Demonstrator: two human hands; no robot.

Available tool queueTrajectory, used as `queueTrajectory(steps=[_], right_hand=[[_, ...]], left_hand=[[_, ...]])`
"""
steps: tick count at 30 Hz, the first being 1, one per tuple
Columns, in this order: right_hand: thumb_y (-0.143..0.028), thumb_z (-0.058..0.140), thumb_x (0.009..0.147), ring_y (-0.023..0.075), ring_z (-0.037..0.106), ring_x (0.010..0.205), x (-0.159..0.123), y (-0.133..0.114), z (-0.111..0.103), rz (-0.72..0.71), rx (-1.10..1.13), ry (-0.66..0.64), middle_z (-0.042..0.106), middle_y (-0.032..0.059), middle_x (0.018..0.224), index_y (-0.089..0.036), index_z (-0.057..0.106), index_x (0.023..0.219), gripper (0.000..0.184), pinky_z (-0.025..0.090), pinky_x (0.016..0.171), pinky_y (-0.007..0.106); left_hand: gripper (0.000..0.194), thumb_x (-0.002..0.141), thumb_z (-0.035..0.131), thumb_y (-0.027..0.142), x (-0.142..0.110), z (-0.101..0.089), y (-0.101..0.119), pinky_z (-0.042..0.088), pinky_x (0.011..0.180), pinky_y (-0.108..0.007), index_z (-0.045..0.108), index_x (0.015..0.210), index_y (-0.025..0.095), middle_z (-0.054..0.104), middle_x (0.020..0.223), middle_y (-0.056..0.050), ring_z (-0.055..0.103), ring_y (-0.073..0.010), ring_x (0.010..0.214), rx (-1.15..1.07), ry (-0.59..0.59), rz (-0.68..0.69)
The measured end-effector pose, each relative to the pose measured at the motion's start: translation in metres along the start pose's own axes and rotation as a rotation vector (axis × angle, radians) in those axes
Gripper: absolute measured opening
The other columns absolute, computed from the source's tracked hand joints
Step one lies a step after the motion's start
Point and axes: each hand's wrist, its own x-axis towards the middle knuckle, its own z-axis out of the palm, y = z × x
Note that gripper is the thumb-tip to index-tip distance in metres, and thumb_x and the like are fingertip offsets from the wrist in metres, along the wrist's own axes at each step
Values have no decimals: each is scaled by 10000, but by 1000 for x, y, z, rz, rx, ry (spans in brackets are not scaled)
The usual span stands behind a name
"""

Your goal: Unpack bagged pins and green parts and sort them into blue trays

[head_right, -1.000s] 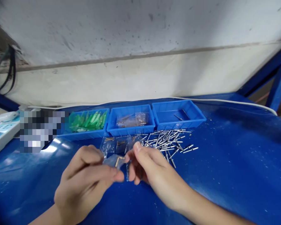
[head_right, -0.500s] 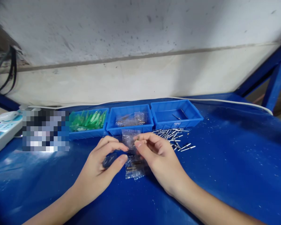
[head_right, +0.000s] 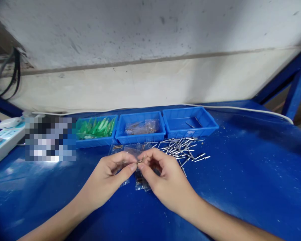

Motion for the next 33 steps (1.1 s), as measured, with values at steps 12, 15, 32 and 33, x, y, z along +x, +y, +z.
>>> queueTrajectory(steps=[12, 15, 32, 33], right_hand=[[-286, 553, 843, 109, 530, 531, 2, 1, -8, -132, -213, 176, 599, -9, 621, -183, 630, 803, 134, 431, 494, 228], [-223, 574, 827, 119, 620, 629, 0, 3, -9, -229, -252, 241, 683, 7, 752, -199, 642, 875, 87, 491, 570, 229], [-375, 428, 909, 108, 508, 588, 1, -4, -9, -123, -35, 2, 530, -7, 641, -188, 613, 704, 333, 430, 535, 227], [-349, 449, 905, 104, 519, 585, 1, -3, -9, -137, -47, 20, 553, -11, 636, -189, 619, 721, 296, 432, 537, 220]], left_hand=[[194, 828, 470, 162, 4, -7, -2, 439, 653, -254, 648, 899, 192, 642, 820, -14, 575, -136, 733, 35, 39, -29], [250, 882, 451, 311, 5, -7, -3, 438, 621, -246, 645, 866, 155, 616, 767, -33, 543, -121, 664, -242, 10, -129], [206, 822, 552, 50, -5, -2, -11, 455, 828, -276, 648, 898, 216, 503, 1038, -49, 525, -151, 972, 503, 243, 809], [212, 826, 551, 64, -6, -1, -11, 443, 851, -295, 655, 908, 229, 478, 1078, -53, 503, -164, 1004, 535, 226, 787]])
